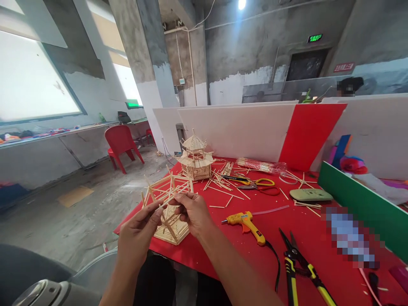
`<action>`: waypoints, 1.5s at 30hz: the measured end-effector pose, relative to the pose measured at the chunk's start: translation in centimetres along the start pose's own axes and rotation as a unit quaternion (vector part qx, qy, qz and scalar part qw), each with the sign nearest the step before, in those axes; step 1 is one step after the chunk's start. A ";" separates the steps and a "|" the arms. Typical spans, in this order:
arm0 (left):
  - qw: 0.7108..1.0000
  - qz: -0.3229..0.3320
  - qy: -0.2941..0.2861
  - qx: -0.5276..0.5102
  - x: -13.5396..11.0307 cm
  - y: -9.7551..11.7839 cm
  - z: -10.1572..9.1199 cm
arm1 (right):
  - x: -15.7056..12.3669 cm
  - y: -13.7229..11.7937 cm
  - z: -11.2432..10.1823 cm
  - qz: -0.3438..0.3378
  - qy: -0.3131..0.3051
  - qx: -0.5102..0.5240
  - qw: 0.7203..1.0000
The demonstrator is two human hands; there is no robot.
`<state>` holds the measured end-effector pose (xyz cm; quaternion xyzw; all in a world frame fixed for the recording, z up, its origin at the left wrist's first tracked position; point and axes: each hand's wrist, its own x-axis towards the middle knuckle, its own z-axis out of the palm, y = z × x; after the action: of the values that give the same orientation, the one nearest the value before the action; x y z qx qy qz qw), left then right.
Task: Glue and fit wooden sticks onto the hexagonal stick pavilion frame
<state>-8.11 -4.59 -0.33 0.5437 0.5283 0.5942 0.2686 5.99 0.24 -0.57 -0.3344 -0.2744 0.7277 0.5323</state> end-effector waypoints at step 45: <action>0.948 0.192 0.139 0.211 -1.1 0.1 0.0 | 3.1 -0.4 0.6 0.006 -0.008 -0.040 0.999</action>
<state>-7.80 -5.65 -0.64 0.5914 0.5593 0.5790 -0.0471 5.10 3.26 -0.48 -0.3513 -0.3055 0.7219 0.5120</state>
